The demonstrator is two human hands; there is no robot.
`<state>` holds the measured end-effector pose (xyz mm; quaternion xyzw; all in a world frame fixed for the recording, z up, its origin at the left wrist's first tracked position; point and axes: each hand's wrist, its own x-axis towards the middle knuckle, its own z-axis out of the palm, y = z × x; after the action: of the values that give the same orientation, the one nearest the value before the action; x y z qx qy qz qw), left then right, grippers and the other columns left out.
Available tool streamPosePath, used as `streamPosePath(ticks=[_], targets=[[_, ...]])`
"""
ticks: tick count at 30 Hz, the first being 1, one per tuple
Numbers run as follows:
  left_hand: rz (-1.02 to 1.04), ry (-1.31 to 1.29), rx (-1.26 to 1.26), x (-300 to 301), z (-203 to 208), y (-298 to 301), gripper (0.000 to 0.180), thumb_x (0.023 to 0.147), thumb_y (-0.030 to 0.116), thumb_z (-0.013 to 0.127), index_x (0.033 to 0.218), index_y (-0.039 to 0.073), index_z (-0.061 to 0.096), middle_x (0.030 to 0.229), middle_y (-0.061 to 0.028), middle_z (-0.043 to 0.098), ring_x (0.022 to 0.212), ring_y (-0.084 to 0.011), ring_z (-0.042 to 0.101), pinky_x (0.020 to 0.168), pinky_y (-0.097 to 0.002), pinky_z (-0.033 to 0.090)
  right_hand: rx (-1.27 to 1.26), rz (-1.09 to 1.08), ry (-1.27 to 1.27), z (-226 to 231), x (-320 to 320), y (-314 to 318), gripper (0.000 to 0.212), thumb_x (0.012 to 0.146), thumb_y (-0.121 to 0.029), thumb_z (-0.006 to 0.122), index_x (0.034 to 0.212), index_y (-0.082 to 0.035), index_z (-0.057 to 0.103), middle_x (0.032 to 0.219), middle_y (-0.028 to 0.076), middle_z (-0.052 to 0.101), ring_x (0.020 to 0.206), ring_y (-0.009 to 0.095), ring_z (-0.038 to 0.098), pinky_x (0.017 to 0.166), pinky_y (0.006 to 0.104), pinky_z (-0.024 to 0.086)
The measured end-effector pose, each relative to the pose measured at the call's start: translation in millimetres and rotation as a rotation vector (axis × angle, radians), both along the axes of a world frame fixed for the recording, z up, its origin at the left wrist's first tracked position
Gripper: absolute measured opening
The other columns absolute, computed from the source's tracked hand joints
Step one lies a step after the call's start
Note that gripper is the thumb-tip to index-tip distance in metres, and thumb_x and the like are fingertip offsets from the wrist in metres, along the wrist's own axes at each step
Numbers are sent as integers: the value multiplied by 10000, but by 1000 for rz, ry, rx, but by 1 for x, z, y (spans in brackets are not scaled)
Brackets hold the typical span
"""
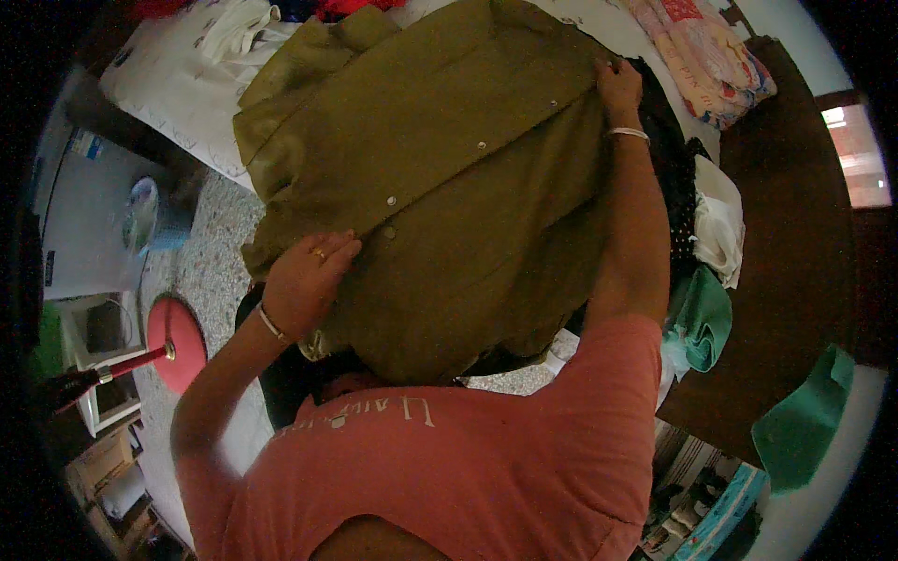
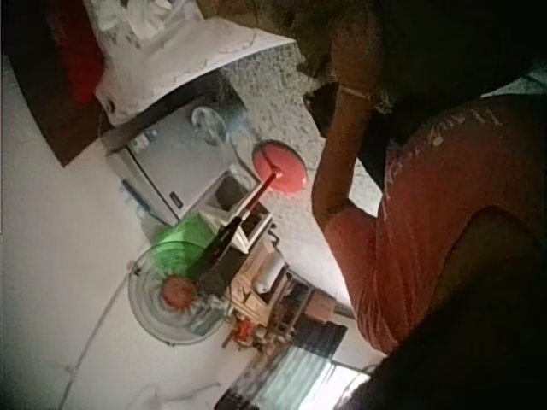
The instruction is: The person folds several pieces of clothing on a bed, including a green towel, a black polka-dot shirt, a white ribbed top, and an olive-green shirt. They smooth and fold each item by hand, placing the finished items on the bed.
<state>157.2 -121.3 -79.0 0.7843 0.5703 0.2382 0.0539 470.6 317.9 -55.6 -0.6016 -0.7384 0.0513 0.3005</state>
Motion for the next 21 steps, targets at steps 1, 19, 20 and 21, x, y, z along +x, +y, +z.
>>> streamPosePath(ticks=[1, 19, 20, 21], targets=[[30, -2, 2, 2, -5, -9, 398, 708, -3, 602, 1102, 31, 558, 1172, -144, 588, 1002, -350, 564, 852, -419, 482, 53, -32, -56, -13, 0, 5, 390, 810, -307, 636, 1043, 4, 613, 1036, 198, 638, 907, 341, 610, 763, 411, 491], [513, -1833, -510, -70, -40, -34, 541, 911, 444, 527, 1289, 61, 468, 1356, -103, 448, 1235, -271, 417, 1013, -419, 344, -290, -58, -267, -40, 6, -1, 493, 821, -418, 616, 1156, -58, 578, 1183, 195, 580, 1090, 381, 558, 903, 468, 460], [410, -2016, -610, -79, -38, -30, 562, 912, 475, 509, 1297, 68, 467, 1323, -103, 483, 1217, -266, 440, 1016, -413, 345, -291, -82, -288, -37, 2, -6, 506, 816, -417, 619, 1173, -61, 569, 1187, 194, 579, 1095, 379, 557, 910, 464, 456], [295, -2193, -710, -85, -37, -26, 583, 913, 506, 490, 1305, 75, 467, 1291, -103, 517, 1198, -260, 462, 1019, -407, 347, -291, -106, -310, -35, -1, -13, 521, 812, -416, 622, 1191, -64, 561, 1191, 193, 578, 1100, 377, 555, 916, 460, 452]])
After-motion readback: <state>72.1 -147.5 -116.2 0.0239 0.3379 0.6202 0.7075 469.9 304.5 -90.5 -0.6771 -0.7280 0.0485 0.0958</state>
